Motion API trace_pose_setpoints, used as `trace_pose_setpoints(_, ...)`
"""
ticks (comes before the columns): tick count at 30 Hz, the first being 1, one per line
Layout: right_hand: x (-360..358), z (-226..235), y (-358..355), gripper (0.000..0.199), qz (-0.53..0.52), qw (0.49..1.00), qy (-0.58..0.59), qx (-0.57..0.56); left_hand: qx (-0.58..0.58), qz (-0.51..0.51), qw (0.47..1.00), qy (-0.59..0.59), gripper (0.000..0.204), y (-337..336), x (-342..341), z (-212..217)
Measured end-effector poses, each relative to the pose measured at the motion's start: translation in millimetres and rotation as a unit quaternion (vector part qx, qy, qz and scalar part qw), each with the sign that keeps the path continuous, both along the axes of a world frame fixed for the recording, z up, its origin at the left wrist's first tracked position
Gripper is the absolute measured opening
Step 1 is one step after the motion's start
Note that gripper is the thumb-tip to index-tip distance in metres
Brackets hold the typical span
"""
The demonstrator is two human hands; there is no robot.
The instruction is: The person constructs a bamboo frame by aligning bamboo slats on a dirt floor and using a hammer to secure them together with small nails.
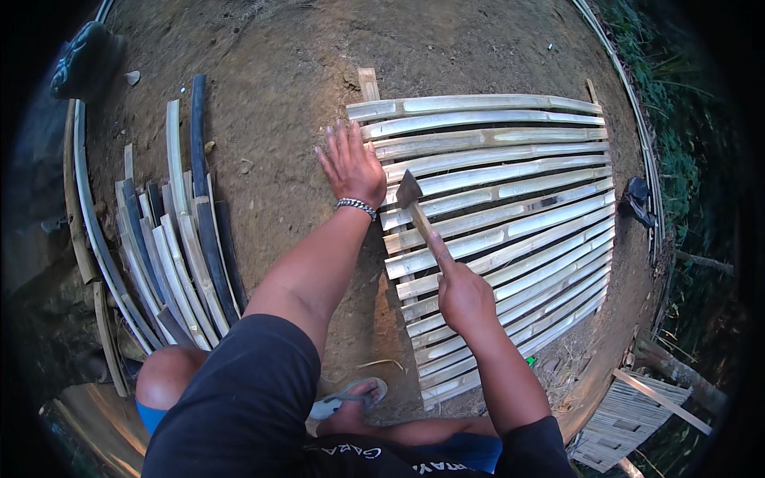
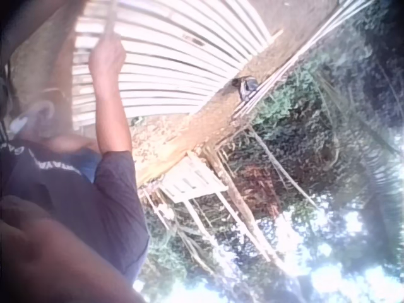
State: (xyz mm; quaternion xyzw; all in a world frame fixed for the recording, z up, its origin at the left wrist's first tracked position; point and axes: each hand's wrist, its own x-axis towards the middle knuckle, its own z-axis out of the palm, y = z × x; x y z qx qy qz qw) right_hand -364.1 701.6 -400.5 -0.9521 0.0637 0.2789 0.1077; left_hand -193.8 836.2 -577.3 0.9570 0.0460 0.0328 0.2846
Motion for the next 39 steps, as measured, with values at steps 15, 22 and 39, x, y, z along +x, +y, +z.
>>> trace_pose_setpoints(15, -19.0, -25.7, 7.5, 0.083, -0.055, 0.981, -0.171, 0.074, -0.019, 0.007, 1.000, -0.008, 0.057, -0.9, 3.3, 1.7)
trace_pose_setpoints(22, -24.1, -21.2, -3.5, 0.082, -0.090, 0.991, -0.060, 0.078, -0.028, 0.006, 1.000, -0.012, 0.058, -1.7, 1.9, 1.0)
trace_pose_setpoints(39, -59.9, -64.9, 14.2, 0.087, -0.113, 0.991, 0.000, 0.074, -0.033, 0.020, 0.999, -0.014, 0.065, -4.4, -24.7, 4.7)
